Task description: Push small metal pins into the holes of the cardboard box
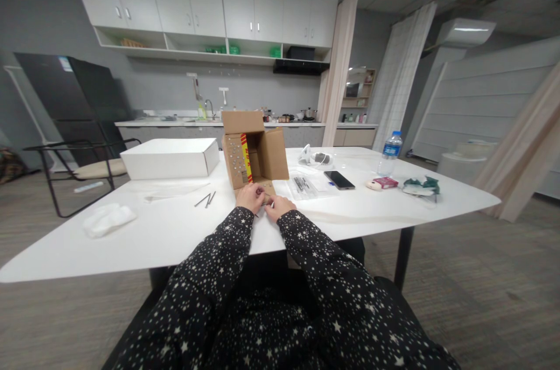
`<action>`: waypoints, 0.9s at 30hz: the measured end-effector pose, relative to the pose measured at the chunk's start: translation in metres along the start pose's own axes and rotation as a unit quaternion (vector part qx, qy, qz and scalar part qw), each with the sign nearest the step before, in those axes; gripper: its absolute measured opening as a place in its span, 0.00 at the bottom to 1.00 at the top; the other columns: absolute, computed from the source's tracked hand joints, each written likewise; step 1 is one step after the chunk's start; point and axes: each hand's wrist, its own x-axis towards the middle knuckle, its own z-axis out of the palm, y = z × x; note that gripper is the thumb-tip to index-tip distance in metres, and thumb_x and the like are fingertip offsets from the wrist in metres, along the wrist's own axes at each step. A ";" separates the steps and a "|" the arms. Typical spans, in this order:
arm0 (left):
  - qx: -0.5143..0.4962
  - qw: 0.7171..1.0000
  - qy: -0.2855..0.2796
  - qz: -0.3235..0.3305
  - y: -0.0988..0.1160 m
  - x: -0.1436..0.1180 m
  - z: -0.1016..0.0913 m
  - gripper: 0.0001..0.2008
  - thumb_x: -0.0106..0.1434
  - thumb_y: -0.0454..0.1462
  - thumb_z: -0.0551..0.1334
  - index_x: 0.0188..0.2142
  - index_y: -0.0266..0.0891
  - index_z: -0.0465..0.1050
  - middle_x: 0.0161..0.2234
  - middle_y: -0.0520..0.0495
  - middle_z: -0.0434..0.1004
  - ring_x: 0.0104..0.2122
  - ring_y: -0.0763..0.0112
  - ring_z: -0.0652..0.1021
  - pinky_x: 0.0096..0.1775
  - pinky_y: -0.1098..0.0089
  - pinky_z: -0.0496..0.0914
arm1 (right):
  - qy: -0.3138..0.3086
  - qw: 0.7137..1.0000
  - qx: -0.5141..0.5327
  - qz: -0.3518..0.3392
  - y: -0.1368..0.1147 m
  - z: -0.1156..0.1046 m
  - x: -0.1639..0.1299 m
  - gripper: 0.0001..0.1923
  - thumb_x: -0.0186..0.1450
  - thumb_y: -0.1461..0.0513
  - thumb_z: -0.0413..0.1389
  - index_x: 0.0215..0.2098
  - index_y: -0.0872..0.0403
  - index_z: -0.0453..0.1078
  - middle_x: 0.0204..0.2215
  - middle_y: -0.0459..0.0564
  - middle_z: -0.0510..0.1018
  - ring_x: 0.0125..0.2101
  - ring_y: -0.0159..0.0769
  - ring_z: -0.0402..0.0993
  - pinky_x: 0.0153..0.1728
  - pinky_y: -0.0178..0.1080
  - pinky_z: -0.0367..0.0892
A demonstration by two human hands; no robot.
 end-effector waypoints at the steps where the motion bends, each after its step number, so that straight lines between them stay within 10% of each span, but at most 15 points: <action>1: -0.001 1.000 0.004 0.001 0.000 0.000 0.000 0.08 0.58 0.36 0.57 0.35 0.40 0.73 0.34 0.47 0.76 0.39 0.66 0.75 0.44 0.67 0.68 | 0.000 1.000 0.000 -0.003 0.000 0.000 0.000 0.13 0.61 0.54 0.51 0.39 0.47 0.73 0.37 0.48 0.79 0.40 0.40 0.74 0.38 0.37 0.64; 27: 0.016 1.000 -0.011 -0.006 0.002 0.000 -0.001 0.08 0.56 0.37 0.59 0.33 0.40 0.75 0.35 0.47 0.75 0.38 0.66 0.75 0.43 0.67 0.67 | -0.002 0.999 -0.030 -0.015 0.002 0.002 0.002 0.14 0.62 0.54 0.50 0.42 0.47 0.72 0.38 0.48 0.79 0.40 0.40 0.74 0.36 0.37 0.64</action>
